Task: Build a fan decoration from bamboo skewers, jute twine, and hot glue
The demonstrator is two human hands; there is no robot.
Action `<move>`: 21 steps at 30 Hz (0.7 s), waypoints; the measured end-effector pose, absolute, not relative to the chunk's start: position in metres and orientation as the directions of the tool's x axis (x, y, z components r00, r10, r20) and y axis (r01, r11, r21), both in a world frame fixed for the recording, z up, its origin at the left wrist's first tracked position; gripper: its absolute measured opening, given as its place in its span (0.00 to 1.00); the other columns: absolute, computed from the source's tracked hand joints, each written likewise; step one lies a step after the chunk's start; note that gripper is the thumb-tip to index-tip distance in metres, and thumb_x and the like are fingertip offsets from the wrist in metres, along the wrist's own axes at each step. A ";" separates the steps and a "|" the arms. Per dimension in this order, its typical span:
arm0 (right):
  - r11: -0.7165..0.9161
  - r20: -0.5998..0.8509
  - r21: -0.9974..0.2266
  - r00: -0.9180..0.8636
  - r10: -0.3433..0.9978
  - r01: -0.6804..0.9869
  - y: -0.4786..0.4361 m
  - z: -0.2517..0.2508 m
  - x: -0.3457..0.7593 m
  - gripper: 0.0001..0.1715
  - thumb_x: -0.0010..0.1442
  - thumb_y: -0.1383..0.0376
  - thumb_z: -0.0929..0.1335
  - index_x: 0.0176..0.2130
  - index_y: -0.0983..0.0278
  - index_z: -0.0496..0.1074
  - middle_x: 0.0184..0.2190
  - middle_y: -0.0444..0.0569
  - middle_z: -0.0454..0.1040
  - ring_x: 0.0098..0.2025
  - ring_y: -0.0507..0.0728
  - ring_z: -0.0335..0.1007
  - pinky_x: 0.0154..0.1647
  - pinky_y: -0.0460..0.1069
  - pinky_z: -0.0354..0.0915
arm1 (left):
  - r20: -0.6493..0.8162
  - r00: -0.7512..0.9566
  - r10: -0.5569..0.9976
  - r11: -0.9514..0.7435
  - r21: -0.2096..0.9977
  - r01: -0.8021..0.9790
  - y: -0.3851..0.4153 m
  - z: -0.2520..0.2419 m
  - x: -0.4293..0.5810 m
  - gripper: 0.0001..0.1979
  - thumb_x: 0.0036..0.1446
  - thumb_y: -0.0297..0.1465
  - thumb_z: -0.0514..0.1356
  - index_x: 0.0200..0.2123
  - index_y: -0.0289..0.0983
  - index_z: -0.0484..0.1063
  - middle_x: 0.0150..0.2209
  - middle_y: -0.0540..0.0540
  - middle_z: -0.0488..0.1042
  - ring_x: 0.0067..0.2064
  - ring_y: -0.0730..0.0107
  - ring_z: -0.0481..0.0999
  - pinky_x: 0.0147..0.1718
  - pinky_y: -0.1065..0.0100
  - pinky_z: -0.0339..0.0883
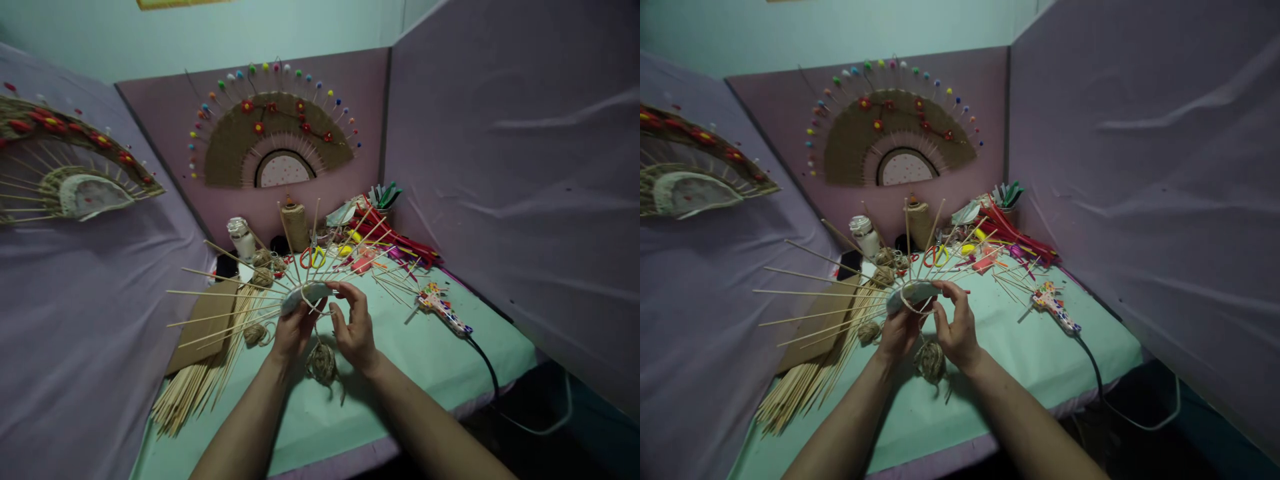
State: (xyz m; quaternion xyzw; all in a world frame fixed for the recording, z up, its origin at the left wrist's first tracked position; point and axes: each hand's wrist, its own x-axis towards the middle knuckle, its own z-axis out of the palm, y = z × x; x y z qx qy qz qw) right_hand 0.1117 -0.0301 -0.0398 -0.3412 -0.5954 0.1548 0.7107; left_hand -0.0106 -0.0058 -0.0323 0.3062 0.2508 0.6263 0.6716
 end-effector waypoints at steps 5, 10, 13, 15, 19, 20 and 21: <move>0.710 0.744 -0.668 0.213 0.633 0.223 -0.028 -0.039 0.114 0.22 0.65 0.68 0.64 0.57 0.59 0.61 0.51 0.54 0.71 0.53 0.59 0.70 0.51 0.58 0.70 | 0.074 0.035 0.997 -0.033 0.758 -0.652 -0.005 -0.033 -0.009 0.16 0.45 0.32 0.73 0.40 0.37 0.79 0.43 0.44 0.81 0.53 0.53 0.77 0.58 0.52 0.64; 0.719 0.746 -0.662 0.277 0.606 0.210 -0.027 -0.040 0.116 0.24 0.65 0.68 0.64 0.59 0.59 0.59 0.53 0.55 0.70 0.55 0.59 0.69 0.53 0.59 0.69 | 0.099 -0.006 0.995 -0.080 0.759 -0.646 -0.004 -0.032 -0.008 0.16 0.45 0.32 0.72 0.40 0.40 0.79 0.42 0.44 0.82 0.56 0.51 0.74 0.59 0.49 0.62; 0.735 0.766 -0.640 0.248 0.593 0.222 -0.027 -0.039 0.116 0.24 0.65 0.70 0.64 0.59 0.58 0.60 0.52 0.54 0.71 0.55 0.59 0.69 0.53 0.58 0.68 | 0.100 0.004 0.995 -0.075 0.773 -0.630 -0.005 -0.033 -0.007 0.16 0.45 0.33 0.73 0.39 0.39 0.80 0.42 0.43 0.82 0.56 0.50 0.74 0.59 0.48 0.61; 0.738 0.771 -0.636 0.224 0.596 0.226 -0.028 -0.038 0.116 0.23 0.65 0.70 0.64 0.58 0.58 0.61 0.52 0.53 0.72 0.54 0.58 0.69 0.54 0.58 0.68 | 0.104 0.012 0.994 -0.074 0.783 -0.618 -0.007 -0.034 -0.006 0.16 0.44 0.33 0.73 0.38 0.38 0.80 0.42 0.43 0.82 0.56 0.50 0.74 0.59 0.48 0.62; 0.729 0.770 -0.638 0.232 0.594 0.249 -0.030 -0.036 0.116 0.21 0.65 0.69 0.63 0.56 0.59 0.62 0.51 0.54 0.73 0.53 0.59 0.70 0.52 0.58 0.69 | 0.082 0.015 0.996 -0.059 0.819 -0.570 -0.009 -0.033 -0.006 0.16 0.44 0.35 0.73 0.38 0.36 0.80 0.42 0.42 0.82 0.53 0.50 0.76 0.58 0.50 0.64; 0.727 0.770 -0.638 0.235 0.593 0.253 -0.030 -0.036 0.116 0.20 0.65 0.69 0.63 0.56 0.59 0.62 0.50 0.54 0.73 0.53 0.59 0.70 0.51 0.58 0.69 | 0.078 0.009 0.997 -0.060 0.828 -0.557 -0.010 -0.033 -0.007 0.16 0.44 0.35 0.73 0.38 0.36 0.80 0.42 0.41 0.82 0.53 0.50 0.77 0.58 0.50 0.64; 0.726 0.767 -0.641 0.236 0.596 0.250 -0.030 -0.037 0.116 0.20 0.65 0.69 0.63 0.56 0.59 0.62 0.50 0.54 0.73 0.53 0.59 0.71 0.51 0.58 0.69 | 0.077 -0.001 0.997 -0.065 0.834 -0.547 -0.009 -0.033 -0.007 0.16 0.44 0.34 0.73 0.38 0.36 0.81 0.42 0.41 0.82 0.52 0.51 0.77 0.58 0.51 0.65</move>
